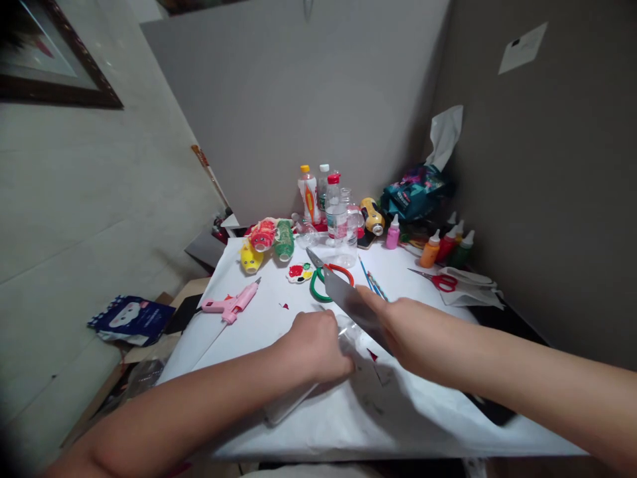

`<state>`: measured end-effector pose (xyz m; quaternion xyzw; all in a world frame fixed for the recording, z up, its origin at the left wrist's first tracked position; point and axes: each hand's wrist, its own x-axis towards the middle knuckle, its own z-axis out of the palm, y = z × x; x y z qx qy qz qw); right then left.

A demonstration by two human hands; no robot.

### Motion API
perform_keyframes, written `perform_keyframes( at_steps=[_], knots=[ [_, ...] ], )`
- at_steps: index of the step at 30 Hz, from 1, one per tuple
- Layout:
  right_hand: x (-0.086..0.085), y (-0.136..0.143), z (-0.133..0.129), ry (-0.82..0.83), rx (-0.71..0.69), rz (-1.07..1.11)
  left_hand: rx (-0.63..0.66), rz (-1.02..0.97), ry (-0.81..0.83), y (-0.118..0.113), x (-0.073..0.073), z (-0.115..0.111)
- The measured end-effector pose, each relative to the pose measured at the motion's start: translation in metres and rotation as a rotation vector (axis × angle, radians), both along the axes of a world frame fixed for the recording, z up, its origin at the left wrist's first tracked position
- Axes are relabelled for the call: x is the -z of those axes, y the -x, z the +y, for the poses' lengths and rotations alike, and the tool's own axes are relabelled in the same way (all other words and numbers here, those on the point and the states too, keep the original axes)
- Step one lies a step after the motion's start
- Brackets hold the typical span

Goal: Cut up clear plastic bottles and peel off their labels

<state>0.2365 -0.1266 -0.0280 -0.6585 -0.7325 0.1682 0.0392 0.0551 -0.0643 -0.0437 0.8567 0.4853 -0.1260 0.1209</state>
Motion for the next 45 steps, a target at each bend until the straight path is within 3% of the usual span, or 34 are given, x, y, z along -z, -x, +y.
perform_keyframes(
  at_steps=[3, 6, 11, 15, 20, 23, 25, 32, 35, 41, 45],
  knots=[
    [-0.016, 0.027, 0.029, 0.037, -0.07, -0.071, -0.047, 0.005, 0.013, 0.001, -0.004, -0.001],
    [-0.019, 0.038, 0.036, 0.012, -0.088, -0.121, -0.085, -0.006, 0.022, 0.006, -0.002, 0.002],
    [0.003, 0.001, -0.002, 0.072, -0.031, -0.004, -0.08, -0.016, 0.018, 0.01, 0.006, 0.009],
    [0.011, -0.015, -0.025, 0.006, 0.042, 0.024, -0.033, -0.002, 0.029, 0.006, 0.002, 0.011],
    [-0.014, 0.017, 0.013, 0.093, -0.013, -0.073, 0.001, 0.048, 0.0, -0.005, -0.007, 0.005],
    [-0.025, 0.034, 0.039, 0.03, -0.057, -0.058, -0.019, 0.06, -0.017, -0.006, -0.007, 0.002],
    [-0.025, 0.036, 0.042, 0.007, -0.059, -0.053, -0.036, 0.052, -0.018, -0.004, -0.005, 0.004],
    [0.009, -0.005, -0.017, 0.067, 0.03, -0.029, -0.007, 0.016, 0.004, 0.007, 0.001, 0.013],
    [0.011, -0.012, -0.026, 0.07, 0.078, 0.014, 0.03, 0.02, -0.004, 0.004, -0.002, 0.012],
    [-0.022, 0.024, 0.027, 0.077, -0.041, 0.028, 0.052, 0.06, -0.016, -0.006, -0.003, 0.007],
    [-0.027, 0.033, 0.044, 0.021, -0.083, -0.034, -0.005, 0.044, -0.014, -0.002, 0.001, 0.01]
  ],
)
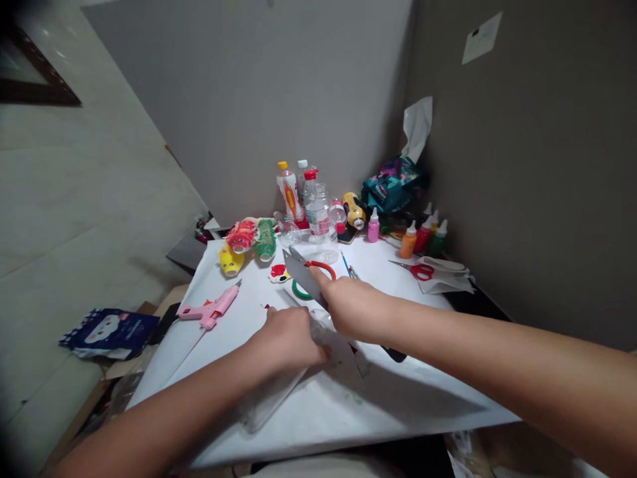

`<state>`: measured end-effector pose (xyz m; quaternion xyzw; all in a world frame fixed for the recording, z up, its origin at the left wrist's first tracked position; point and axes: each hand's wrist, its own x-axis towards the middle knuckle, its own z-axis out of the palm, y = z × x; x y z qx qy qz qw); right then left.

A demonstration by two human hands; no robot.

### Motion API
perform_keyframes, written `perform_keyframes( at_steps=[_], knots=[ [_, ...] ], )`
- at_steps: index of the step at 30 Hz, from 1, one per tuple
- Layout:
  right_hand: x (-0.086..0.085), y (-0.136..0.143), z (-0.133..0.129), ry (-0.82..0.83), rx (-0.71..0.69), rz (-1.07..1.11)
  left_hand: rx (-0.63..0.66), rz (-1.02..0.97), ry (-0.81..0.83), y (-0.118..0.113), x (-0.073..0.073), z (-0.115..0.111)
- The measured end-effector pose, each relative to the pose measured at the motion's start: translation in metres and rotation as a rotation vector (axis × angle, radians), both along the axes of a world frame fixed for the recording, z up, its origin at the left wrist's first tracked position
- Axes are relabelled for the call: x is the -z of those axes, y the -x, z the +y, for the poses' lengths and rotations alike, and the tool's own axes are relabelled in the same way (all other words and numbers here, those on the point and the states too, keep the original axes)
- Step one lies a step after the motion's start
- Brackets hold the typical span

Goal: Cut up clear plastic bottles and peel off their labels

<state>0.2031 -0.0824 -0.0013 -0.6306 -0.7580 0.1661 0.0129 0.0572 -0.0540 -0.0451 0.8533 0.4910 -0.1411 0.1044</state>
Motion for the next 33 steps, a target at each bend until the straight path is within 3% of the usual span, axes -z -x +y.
perform_keyframes(
  at_steps=[5, 10, 19, 23, 28, 33],
  knots=[
    [0.008, -0.027, -0.034, 0.082, 0.001, 0.12, 0.022, -0.03, -0.006, 0.005, 0.001, 0.002],
    [0.016, -0.042, -0.064, 0.109, 0.126, 0.09, 0.036, -0.02, -0.012, 0.002, -0.006, -0.004],
    [0.011, 0.0, -0.01, 0.018, -0.001, 0.033, -0.001, -0.012, -0.022, 0.001, 0.004, -0.004],
    [0.012, -0.013, -0.032, 0.054, -0.013, -0.011, 0.0, -0.052, -0.018, 0.009, 0.006, 0.002],
    [0.011, -0.034, -0.065, 0.117, 0.102, -0.042, 0.004, -0.078, 0.04, 0.01, 0.004, 0.004],
    [0.004, -0.015, -0.031, 0.098, 0.015, -0.009, -0.008, -0.042, 0.026, 0.002, -0.002, -0.002]
  ],
)
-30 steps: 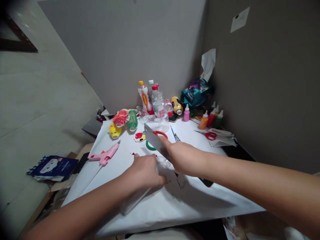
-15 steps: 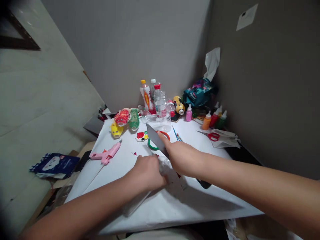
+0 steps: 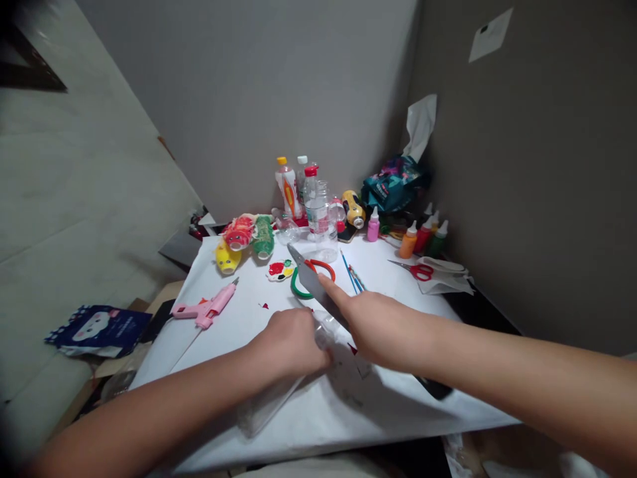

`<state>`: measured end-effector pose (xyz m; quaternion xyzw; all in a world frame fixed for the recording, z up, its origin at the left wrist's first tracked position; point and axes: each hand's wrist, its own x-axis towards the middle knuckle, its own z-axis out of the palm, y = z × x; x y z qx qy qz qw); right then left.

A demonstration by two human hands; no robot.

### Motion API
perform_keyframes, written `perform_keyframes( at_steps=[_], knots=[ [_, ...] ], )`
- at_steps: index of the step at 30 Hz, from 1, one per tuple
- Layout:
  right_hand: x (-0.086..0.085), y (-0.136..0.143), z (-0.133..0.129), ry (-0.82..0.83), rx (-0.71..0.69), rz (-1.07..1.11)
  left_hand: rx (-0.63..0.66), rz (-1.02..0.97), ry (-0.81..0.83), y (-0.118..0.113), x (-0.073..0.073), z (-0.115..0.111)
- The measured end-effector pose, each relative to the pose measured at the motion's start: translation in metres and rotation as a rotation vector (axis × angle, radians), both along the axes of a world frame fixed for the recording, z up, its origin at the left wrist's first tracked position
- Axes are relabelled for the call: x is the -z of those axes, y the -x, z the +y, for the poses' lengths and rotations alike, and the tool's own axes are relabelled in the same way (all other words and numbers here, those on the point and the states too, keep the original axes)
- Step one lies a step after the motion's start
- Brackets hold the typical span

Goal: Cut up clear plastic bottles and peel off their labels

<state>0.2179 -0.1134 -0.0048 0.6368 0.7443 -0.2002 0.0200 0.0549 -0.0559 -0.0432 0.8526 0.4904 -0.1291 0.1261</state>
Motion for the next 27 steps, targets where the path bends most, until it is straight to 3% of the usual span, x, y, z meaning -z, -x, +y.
perform_keyframes(
  at_steps=[3, 5, 9, 13, 15, 22, 27],
  knots=[
    [-0.001, 0.012, 0.021, -0.061, -0.031, 0.023, -0.018, 0.012, -0.015, -0.001, -0.001, -0.003],
    [0.001, 0.013, 0.02, -0.097, -0.046, -0.016, -0.016, 0.012, -0.017, 0.0, 0.0, -0.004],
    [0.009, -0.003, -0.013, -0.035, -0.051, -0.055, 0.007, -0.015, -0.012, 0.003, 0.002, -0.002],
    [0.008, -0.013, -0.038, 0.02, 0.042, -0.084, 0.0, -0.024, 0.002, 0.004, 0.002, 0.0],
    [0.003, -0.01, -0.032, 0.026, 0.049, -0.086, -0.003, -0.015, 0.006, 0.002, 0.002, 0.0],
    [-0.005, 0.01, 0.027, -0.077, -0.046, 0.07, -0.023, -0.002, -0.007, -0.002, 0.003, -0.004],
    [0.002, -0.004, 0.006, -0.034, -0.049, 0.069, -0.017, -0.021, -0.014, 0.002, 0.006, -0.002]
  ],
)
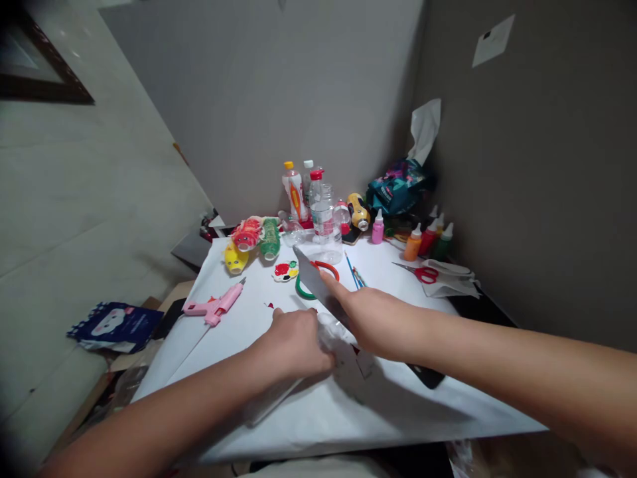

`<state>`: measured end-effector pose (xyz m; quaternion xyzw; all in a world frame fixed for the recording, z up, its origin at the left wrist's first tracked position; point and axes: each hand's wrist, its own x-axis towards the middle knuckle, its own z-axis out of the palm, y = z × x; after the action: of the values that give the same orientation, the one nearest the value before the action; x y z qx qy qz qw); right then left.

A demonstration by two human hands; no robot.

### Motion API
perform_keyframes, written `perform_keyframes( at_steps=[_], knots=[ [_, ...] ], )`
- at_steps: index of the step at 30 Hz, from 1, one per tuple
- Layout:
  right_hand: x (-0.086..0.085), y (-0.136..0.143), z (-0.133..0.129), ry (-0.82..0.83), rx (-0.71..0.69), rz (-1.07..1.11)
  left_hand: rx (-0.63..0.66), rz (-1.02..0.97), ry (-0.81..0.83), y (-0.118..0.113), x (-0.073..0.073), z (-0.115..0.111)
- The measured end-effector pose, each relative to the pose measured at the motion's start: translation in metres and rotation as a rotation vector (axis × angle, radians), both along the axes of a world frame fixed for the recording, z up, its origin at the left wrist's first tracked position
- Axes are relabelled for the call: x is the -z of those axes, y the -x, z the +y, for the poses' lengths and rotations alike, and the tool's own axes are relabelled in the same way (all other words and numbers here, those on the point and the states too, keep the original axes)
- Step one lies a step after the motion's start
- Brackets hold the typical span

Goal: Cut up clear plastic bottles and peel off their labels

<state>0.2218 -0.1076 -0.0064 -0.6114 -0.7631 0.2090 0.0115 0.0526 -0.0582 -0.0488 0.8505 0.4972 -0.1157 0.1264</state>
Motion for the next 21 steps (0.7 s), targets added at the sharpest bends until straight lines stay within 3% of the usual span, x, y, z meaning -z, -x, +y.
perform_keyframes(
  at_steps=[6, 8, 13, 16, 21],
  knots=[
    [-0.005, -0.016, -0.04, 0.106, 0.126, -0.104, 0.017, -0.005, 0.03, -0.001, -0.006, 0.003],
    [-0.008, -0.01, -0.033, 0.089, 0.103, -0.123, 0.013, 0.006, 0.043, -0.003, -0.009, 0.002],
    [-0.012, 0.016, 0.012, 0.023, -0.013, -0.11, -0.019, 0.039, 0.049, -0.005, -0.009, 0.0],
    [-0.007, 0.02, 0.021, -0.036, -0.028, -0.096, -0.035, 0.037, 0.036, -0.002, -0.006, 0.001],
    [0.007, -0.013, -0.022, 0.032, 0.043, 0.092, 0.011, 0.016, 0.004, 0.001, -0.001, 0.002]
  ],
)
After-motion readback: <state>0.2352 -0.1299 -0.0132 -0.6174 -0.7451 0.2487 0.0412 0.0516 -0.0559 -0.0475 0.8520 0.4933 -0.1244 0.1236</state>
